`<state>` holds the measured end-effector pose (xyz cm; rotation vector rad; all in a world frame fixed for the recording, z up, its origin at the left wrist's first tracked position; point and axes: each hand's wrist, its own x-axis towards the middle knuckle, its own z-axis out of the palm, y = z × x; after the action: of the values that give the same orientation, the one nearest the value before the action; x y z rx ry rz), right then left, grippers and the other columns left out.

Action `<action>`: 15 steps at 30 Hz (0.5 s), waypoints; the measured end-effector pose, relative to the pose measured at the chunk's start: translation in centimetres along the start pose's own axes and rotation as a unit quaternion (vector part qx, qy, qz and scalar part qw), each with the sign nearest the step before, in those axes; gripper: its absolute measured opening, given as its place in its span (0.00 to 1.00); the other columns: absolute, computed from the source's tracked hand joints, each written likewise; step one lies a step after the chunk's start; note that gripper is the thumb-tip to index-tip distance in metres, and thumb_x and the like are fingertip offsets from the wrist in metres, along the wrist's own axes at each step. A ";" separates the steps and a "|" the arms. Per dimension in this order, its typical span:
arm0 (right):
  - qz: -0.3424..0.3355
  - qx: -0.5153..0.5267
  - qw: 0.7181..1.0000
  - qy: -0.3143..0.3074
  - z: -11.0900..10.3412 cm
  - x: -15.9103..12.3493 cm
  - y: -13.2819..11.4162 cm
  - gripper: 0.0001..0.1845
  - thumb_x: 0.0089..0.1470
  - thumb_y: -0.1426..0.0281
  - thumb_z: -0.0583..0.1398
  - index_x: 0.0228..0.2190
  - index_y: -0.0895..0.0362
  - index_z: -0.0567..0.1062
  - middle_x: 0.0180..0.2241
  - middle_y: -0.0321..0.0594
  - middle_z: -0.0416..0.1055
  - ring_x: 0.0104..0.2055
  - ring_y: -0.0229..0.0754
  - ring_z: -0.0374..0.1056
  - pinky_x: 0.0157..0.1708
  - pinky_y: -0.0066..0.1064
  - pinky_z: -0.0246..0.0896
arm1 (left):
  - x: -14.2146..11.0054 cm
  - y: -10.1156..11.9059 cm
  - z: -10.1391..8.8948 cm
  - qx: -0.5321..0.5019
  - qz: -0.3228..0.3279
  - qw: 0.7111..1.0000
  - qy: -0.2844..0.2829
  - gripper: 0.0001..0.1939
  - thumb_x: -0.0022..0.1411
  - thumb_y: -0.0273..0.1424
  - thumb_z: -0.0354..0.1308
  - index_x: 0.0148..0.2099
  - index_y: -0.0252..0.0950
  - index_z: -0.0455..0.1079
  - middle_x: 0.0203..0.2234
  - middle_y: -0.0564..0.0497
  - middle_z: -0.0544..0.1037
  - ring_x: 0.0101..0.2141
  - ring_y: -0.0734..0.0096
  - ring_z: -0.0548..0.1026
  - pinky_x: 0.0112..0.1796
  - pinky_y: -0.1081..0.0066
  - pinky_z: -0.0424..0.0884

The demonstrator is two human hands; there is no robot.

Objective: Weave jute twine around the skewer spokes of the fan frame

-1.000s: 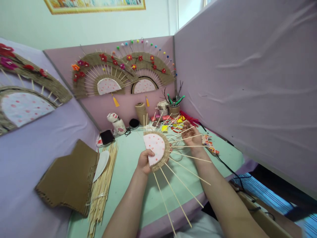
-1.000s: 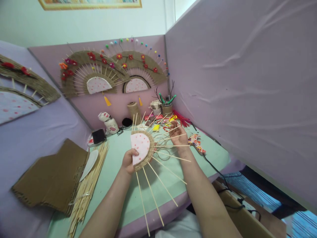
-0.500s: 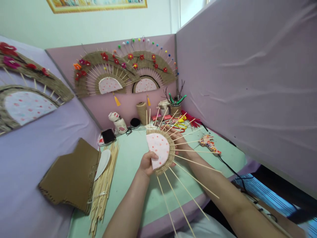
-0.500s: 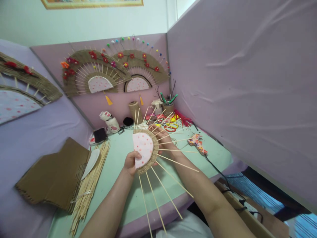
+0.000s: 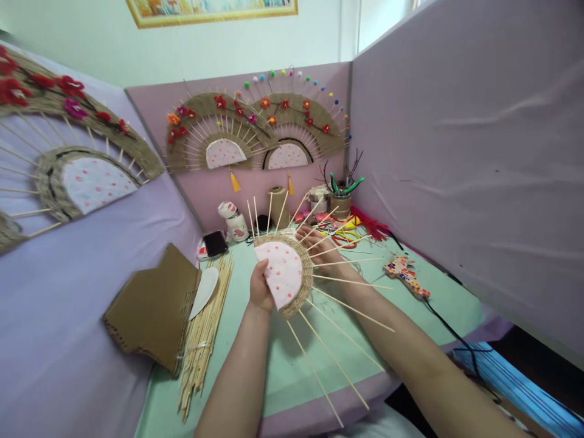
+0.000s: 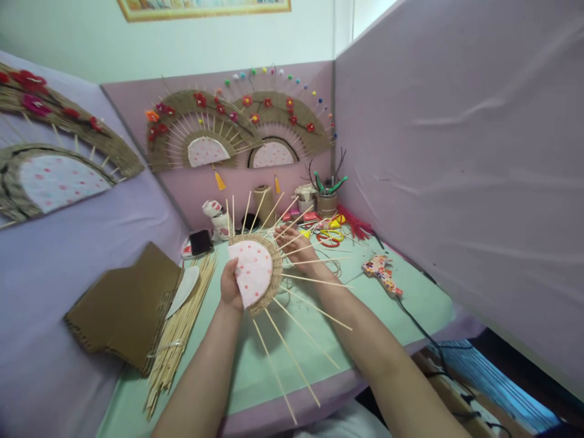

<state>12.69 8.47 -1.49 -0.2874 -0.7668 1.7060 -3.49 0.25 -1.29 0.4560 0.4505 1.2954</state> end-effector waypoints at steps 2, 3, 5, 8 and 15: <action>0.000 0.008 1.000 0.008 -0.9 -0.1 0.5 0.19 0.38 0.77 0.66 0.35 0.52 0.73 0.37 0.35 0.77 0.39 0.39 0.73 0.39 0.32 0.70 | 0.3 0.0 -0.3 -0.012 0.009 1.000 -0.006 0.21 0.56 0.37 0.53 0.49 0.32 0.70 0.39 0.43 0.80 0.50 0.52 0.72 0.54 0.56 0.63; -0.004 0.012 1.000 0.013 -1.3 -0.1 0.6 0.19 0.38 0.77 0.66 0.35 0.52 0.73 0.36 0.35 0.77 0.38 0.38 0.73 0.39 0.30 0.70 | 0.5 0.0 -0.5 -0.016 0.013 1.000 -0.005 0.22 0.56 0.38 0.53 0.51 0.32 0.69 0.40 0.43 0.80 0.50 0.53 0.72 0.54 0.56 0.63; -0.017 0.025 0.999 0.025 -2.1 -0.1 0.5 0.20 0.36 0.78 0.66 0.35 0.52 0.73 0.36 0.34 0.76 0.38 0.37 0.73 0.40 0.28 0.69 | 0.9 -0.1 -0.8 -0.018 0.012 1.000 0.005 0.24 0.56 0.38 0.53 0.52 0.32 0.68 0.39 0.43 0.80 0.49 0.53 0.73 0.53 0.57 0.64; -0.040 0.038 0.997 0.048 -2.7 -0.2 0.0 0.20 0.36 0.80 0.65 0.34 0.52 0.73 0.36 0.32 0.77 0.38 0.36 0.73 0.40 0.27 0.69 | 1.2 -0.6 -1.1 -0.021 -0.014 1.000 0.005 0.25 0.54 0.36 0.52 0.53 0.30 0.67 0.39 0.41 0.80 0.49 0.52 0.73 0.51 0.55 0.66; -0.039 0.023 0.998 0.043 -2.2 -0.7 -0.6 0.18 0.39 0.77 0.64 0.35 0.50 0.72 0.38 0.31 0.76 0.34 0.35 0.72 0.31 0.28 0.70 | 0.9 -2.0 -1.0 -0.021 0.011 1.000 -0.006 0.29 0.45 0.29 0.52 0.52 0.29 0.67 0.37 0.42 0.80 0.46 0.51 0.74 0.47 0.55 0.69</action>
<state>14.60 8.58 -2.93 -0.2934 -0.6654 1.6244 -2.25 0.72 -3.34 0.4354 0.4081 1.3199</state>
